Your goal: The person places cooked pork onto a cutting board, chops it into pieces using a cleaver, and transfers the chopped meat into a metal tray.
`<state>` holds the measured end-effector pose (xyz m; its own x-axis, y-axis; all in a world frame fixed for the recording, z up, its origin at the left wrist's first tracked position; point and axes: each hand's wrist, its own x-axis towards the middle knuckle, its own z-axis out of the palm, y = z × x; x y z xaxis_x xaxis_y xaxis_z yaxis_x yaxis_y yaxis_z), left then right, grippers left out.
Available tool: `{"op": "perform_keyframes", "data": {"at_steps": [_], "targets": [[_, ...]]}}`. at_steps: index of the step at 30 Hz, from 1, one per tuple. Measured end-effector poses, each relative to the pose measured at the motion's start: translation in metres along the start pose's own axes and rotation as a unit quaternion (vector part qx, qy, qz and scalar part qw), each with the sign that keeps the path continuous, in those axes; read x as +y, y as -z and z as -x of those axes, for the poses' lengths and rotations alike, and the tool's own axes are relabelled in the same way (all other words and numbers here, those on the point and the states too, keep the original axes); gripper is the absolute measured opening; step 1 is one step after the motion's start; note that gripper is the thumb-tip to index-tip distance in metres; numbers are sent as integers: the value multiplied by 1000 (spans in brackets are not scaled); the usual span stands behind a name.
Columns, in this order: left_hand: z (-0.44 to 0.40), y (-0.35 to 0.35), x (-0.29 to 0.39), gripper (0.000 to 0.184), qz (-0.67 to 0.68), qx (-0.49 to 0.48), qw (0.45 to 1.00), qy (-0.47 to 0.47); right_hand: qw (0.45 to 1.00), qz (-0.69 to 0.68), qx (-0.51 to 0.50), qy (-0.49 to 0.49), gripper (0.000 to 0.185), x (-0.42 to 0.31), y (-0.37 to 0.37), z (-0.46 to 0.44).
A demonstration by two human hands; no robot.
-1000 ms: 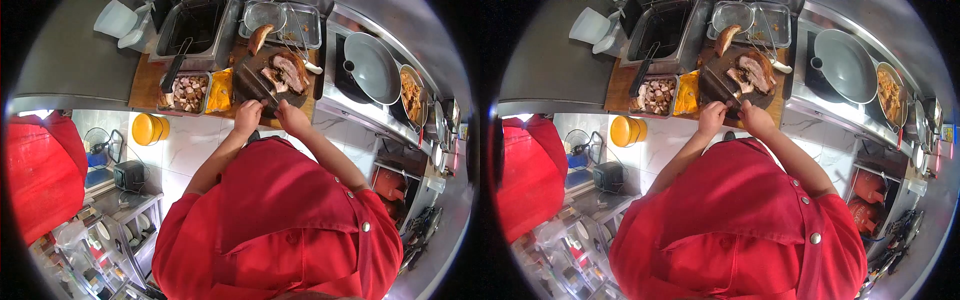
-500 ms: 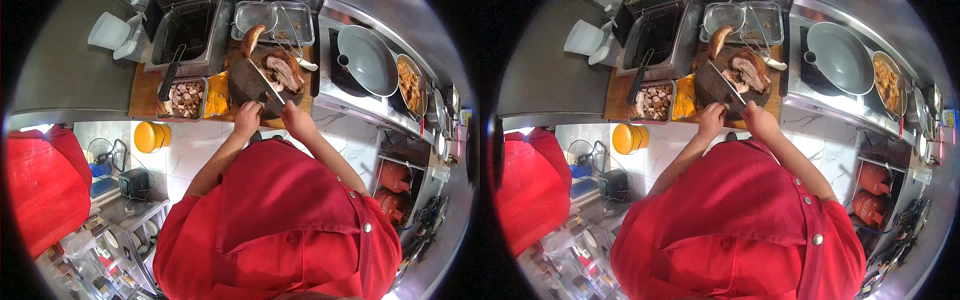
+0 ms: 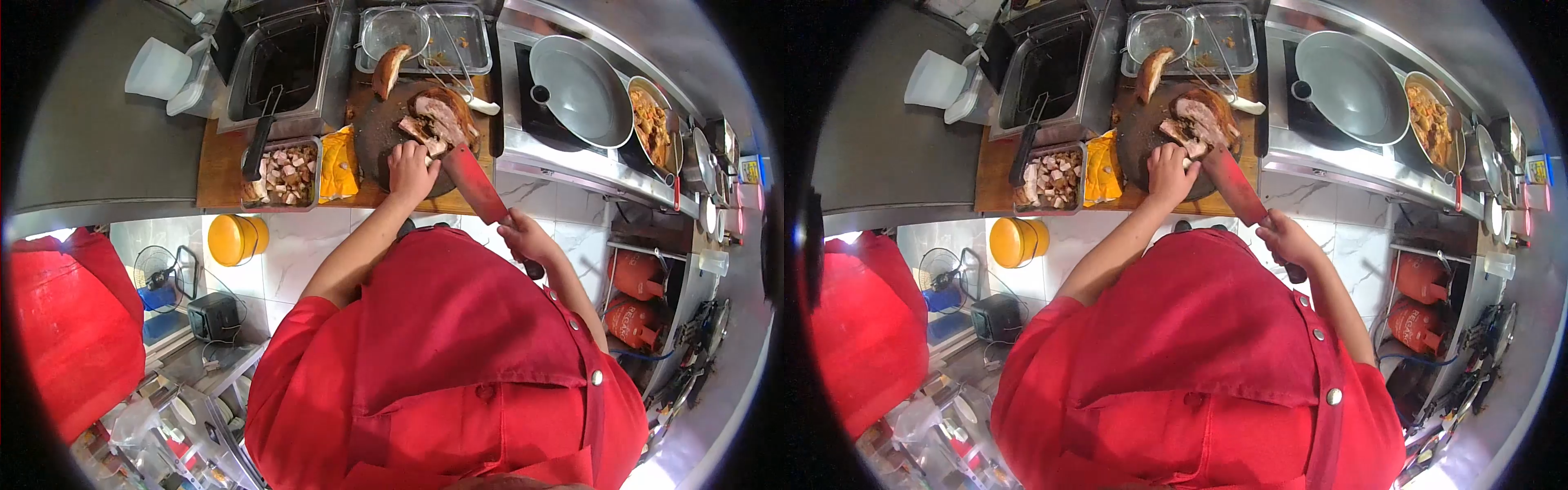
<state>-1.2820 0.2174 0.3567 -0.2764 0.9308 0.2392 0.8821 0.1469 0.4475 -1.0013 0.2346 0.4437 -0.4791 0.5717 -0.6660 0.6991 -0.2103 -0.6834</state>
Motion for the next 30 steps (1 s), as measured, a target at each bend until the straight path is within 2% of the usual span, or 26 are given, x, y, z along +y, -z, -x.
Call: {"op": "perform_keyframes", "data": {"at_steps": [1, 2, 3, 5, 6, 8, 10, 12, 14, 16, 17, 18, 19, 20, 22, 23, 25, 27, 30], "targets": [[-2, -1, -3, 20, 14, 11, 1000, -23, 993, -114, -35, -6, 21, 6, -3, -5], [0, -4, -5, 20, 14, 12, 1000, -21, 972, -225, -71, -10, 21, 11, -6, -12], [2, -7, -9, 17, 24, 11, 999, -41, 961, -258, -97, -11, 26, 16, -9, -20], [6, -2, -13, 10, 37, 39, 996, -74, 953, -270, -133, -7, 28, 31, -19, -41], [10, 0, -14, 10, 44, 36, 996, -63, 944, -286, -165, -6, 29, 30, -25, -47], [14, 3, -17, 10, 82, 90, 991, -56, 953, -247, -176, 12, 32, 27, -36, -60], [13, 8, -29, 11, 95, 97, 990, -43, 938, -275, -209, 15, 35, 21, -40, -70], [11, 16, -40, 11, 111, 101, 988, -34, 938, -244, -245, 26, 37, 9, -35, -75], [9, 38, -61, 13, 130, 134, 982, 35, 937, -202, -285, 23, 39, -19, -30, -67], [11, 60, -100, 16, 67, 235, 961, 130, 943, -190, -272, 32, 39, -40, -28, -61], [16, 65, -140, 20, 77, 257, 940, 210, 948, -183, -256, 35, 40, -43, -28, -58], [16, 92, -148, 29, -49, 218, 935, 276, 949, -186, -252, 36, 40, -41, -26, -56], [22, 88, -170, 36, -119, 214, 909, 337, 956, -185, -222, 45, 40, -37, -23, -56], [32, 78, -191, 43, -221, 272, 889, 295, 962, -184, -193, 53, 40, -34, -20, -54], [36, 93, -187, 37, -246, 268, 908, 206, 965, -207, -153, 53, 38, -28, -14, -45], [33, 94, -179, 37, -245, 268, 910, 199, 966, -228, -116, 49, 36, -25, -12, -40], [23, 87, -148, 34, -51, 224, 966, 119, 967, -233, -79, 68, 35, -22, -7, -34], [-4, 87, -89, 33, 19, 168, 985, 22, 963, -251, -25, 91, 34, -18, -6, -33], [-50, 57, -57, 41, 64, 27, 986, -150, 957, -272, 7, 103, 34, -21, -4, -34]]}}
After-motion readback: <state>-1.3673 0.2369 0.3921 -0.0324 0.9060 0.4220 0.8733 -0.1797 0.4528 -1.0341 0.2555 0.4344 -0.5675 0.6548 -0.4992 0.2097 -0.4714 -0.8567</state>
